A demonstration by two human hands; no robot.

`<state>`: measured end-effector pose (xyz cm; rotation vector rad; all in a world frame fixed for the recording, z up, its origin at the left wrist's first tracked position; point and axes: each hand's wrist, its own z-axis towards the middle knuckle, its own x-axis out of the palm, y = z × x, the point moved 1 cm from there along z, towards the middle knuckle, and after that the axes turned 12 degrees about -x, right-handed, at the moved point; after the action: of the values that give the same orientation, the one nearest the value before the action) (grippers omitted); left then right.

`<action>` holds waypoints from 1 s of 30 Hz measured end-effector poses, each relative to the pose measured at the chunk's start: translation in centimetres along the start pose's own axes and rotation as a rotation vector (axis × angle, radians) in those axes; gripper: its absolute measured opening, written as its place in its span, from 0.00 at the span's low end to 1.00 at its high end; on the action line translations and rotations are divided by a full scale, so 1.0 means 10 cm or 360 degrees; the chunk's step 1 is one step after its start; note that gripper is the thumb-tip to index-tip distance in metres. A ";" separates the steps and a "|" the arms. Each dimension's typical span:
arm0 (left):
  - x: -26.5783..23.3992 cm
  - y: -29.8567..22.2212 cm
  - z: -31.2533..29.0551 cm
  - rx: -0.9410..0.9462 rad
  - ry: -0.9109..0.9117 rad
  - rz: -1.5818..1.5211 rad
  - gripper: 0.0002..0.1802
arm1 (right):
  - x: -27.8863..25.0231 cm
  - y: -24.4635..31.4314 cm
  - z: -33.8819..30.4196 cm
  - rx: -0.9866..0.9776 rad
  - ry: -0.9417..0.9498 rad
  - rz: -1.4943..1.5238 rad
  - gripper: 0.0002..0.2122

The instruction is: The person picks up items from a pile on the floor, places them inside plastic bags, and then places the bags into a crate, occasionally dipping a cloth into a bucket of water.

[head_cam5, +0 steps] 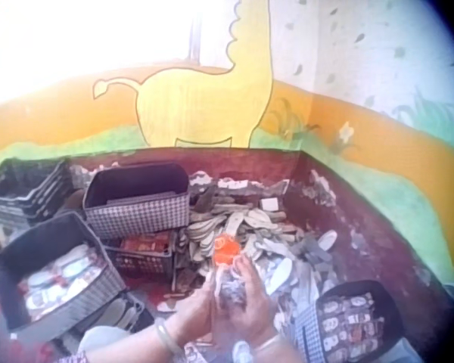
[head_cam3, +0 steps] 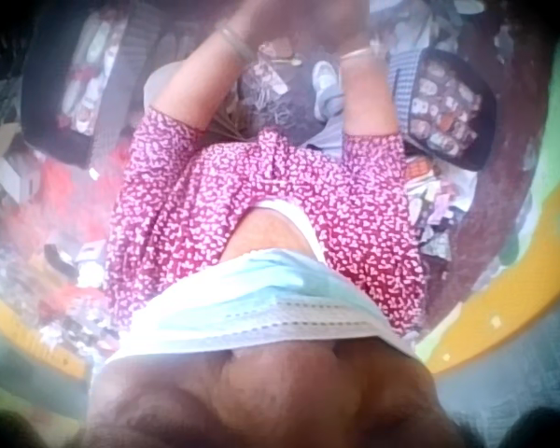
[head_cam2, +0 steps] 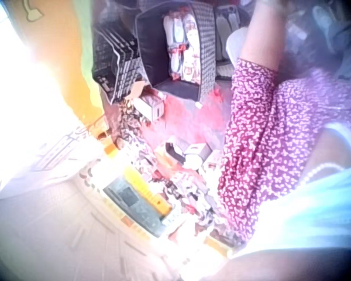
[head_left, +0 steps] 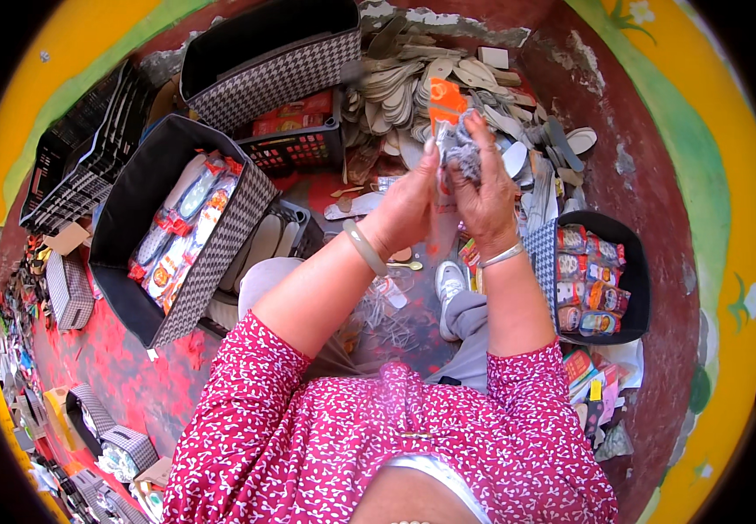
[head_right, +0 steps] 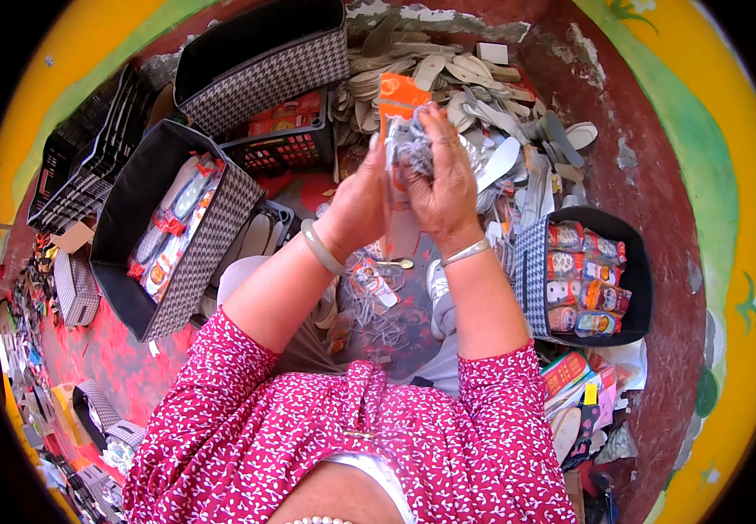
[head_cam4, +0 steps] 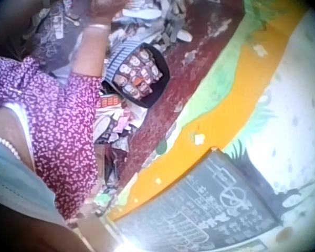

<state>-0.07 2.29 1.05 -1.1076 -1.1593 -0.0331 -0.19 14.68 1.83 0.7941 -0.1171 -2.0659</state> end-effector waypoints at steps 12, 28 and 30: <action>-0.09 -0.10 -0.09 -0.0341 -0.0355 -0.0063 0.39 | 0.06 0.21 0.02 -0.0366 0.0156 -0.0017 0.25; -0.34 -0.26 0.02 -0.0090 -0.0015 -0.0674 0.26 | -0.14 -0.29 -0.09 0.0729 -0.0245 0.0466 0.17; -0.53 -0.39 0.00 0.0126 -0.0076 -0.0790 0.33 | -0.24 -0.17 -0.07 0.1140 -0.0017 0.0856 0.16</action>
<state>-4.62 -2.28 -0.20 -0.7330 -1.4430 -0.3443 -0.01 17.68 1.81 1.0292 -1.0055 -1.4970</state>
